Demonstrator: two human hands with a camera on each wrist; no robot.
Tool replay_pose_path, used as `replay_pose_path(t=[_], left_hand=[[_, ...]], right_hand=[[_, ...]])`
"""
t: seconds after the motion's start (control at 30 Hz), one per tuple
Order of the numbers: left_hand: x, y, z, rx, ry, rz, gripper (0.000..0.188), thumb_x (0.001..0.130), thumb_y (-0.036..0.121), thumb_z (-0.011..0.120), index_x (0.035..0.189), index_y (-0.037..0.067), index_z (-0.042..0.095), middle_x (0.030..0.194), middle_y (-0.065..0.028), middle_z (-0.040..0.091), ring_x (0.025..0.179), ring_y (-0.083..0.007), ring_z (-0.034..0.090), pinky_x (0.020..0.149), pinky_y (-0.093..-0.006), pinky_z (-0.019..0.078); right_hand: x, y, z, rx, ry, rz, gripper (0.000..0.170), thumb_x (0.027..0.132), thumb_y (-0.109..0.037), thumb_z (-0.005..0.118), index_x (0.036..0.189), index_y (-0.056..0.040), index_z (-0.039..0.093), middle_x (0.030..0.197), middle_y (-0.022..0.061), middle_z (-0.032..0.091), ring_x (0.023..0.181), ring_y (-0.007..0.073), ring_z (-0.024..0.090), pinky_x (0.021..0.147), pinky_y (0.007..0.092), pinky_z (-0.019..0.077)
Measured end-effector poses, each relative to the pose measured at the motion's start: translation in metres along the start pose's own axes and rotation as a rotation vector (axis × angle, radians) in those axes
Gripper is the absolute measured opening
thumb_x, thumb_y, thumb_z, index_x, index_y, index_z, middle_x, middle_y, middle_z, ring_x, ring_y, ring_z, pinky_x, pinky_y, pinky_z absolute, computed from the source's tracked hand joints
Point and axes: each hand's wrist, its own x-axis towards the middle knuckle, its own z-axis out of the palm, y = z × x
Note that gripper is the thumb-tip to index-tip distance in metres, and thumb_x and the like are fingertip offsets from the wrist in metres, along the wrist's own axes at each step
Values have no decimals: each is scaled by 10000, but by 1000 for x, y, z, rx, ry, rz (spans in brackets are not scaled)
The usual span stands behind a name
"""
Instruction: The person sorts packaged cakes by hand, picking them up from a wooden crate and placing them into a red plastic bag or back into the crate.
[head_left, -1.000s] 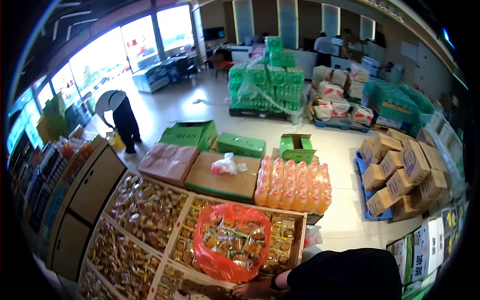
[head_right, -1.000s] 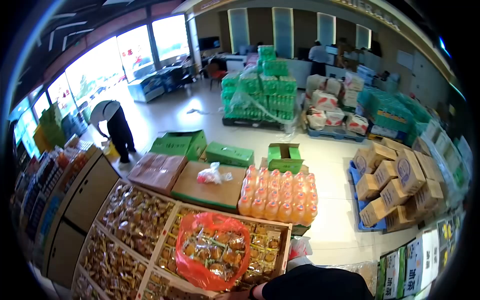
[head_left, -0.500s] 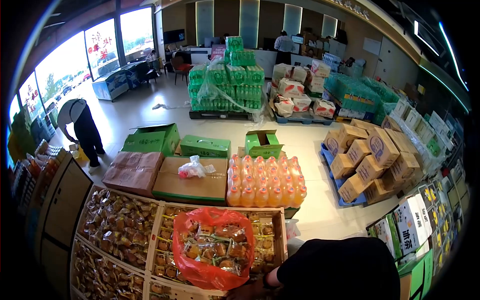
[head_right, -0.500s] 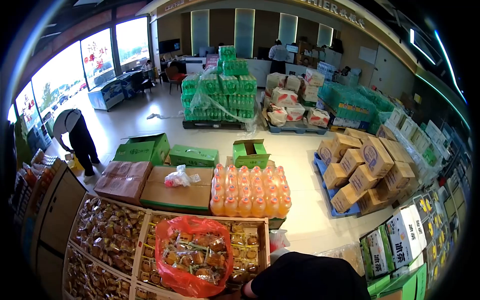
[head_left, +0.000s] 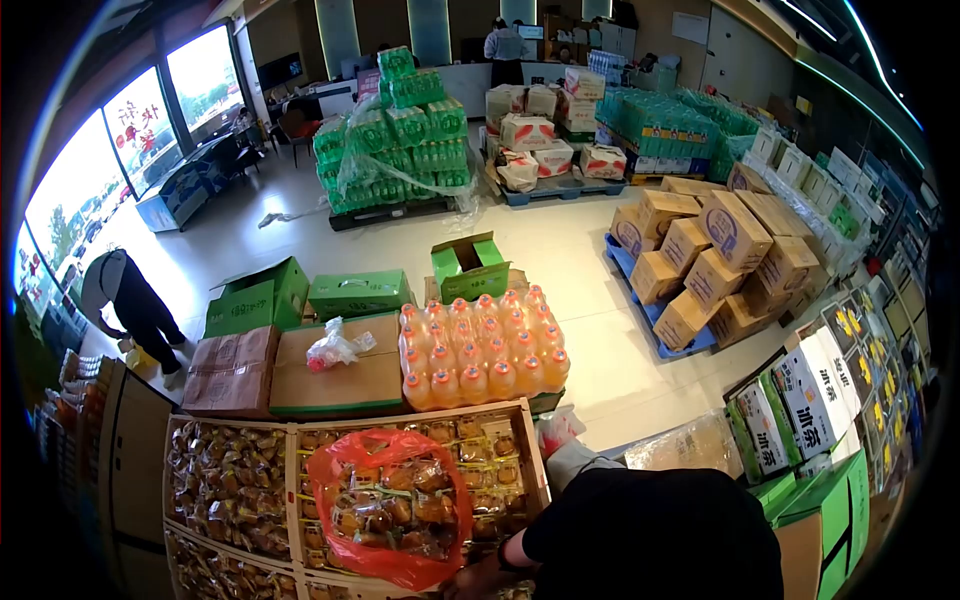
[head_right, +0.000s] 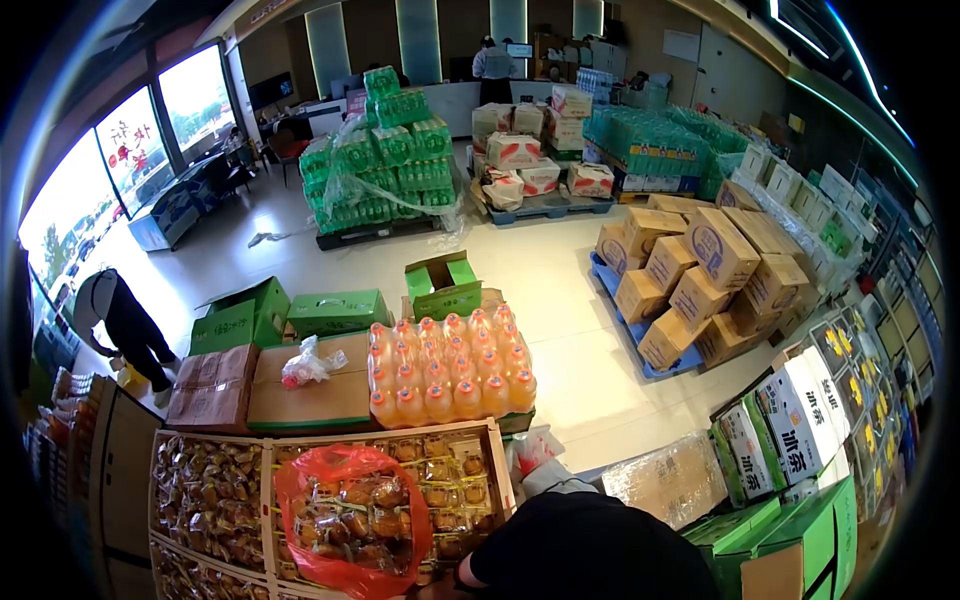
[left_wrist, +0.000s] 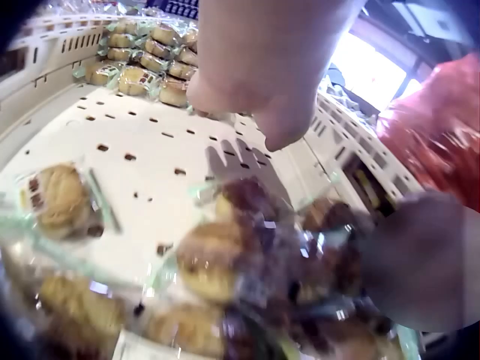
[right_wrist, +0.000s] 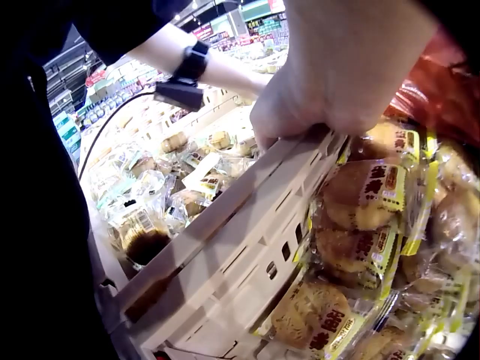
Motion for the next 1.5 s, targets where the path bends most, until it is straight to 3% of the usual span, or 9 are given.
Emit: replay_pose_path(t=[0.5,0.97,1.0,1.17,1.2,1.23,1.33,1.43,1.5], left_hand=[[-99,59,-21,-264,143,78,361,769,299,639,974,2,640,934,-219,634,827,-332,617,721,-411,494],[-185,64,-22,-436,257,-108,361,767,288,647,994,6,634,951,-211,633,833,-324,614,729,-406,492],[-197,62,-21,-459,267,-141,361,767,287,648,995,7,634,952,-210,633,834,-323,614,730,-405,492],[-245,87,-28,-438,369,-349,431,828,309,583,1140,13,566,1117,-218,562,1033,-350,516,919,-442,390],[-239,122,-30,-1002,294,-601,417,832,164,542,1220,42,447,959,-150,514,887,-256,560,824,-386,464],[-244,155,-58,-939,183,-605,458,878,140,472,1311,47,354,945,-142,487,862,-231,542,835,-385,464],[-248,142,-47,-1054,261,-517,424,857,107,568,1243,3,429,767,-27,457,653,-112,489,629,-264,466],[-255,176,-80,-976,326,-481,393,866,114,587,1188,-71,458,605,21,343,515,-76,354,482,-260,358],[-263,166,-89,-967,323,-454,186,886,128,561,960,-41,538,554,30,356,474,-61,327,443,-250,318]], right_hand=[[19,-29,1,-10,-126,-144,103,898,-144,477,876,-52,516,848,92,505,761,204,468,723,369,390],[26,1,-2,26,-441,-236,97,906,-135,479,882,-47,514,821,79,501,681,190,456,657,371,390],[-41,-74,-46,392,-278,-107,67,877,-109,503,859,-44,509,756,46,471,578,188,367,586,397,322],[-28,-81,-45,280,-181,93,461,874,-296,531,1222,-18,415,775,92,539,593,183,464,545,353,366],[-44,-101,-57,229,-178,116,584,872,-336,527,1309,3,339,790,109,567,613,189,507,532,333,378],[-47,-110,-63,159,-181,122,639,871,-368,523,1329,19,302,801,113,574,652,181,535,556,328,400],[-18,-88,-52,74,-226,82,379,872,-396,532,884,-17,544,858,85,569,741,177,547,662,325,423],[-26,-110,-70,255,-200,-18,395,866,-398,568,1002,-29,536,912,84,573,832,173,532,723,310,420],[-41,-139,-87,281,-169,-69,367,844,-358,616,975,-24,542,898,79,583,814,153,538,703,303,428]])
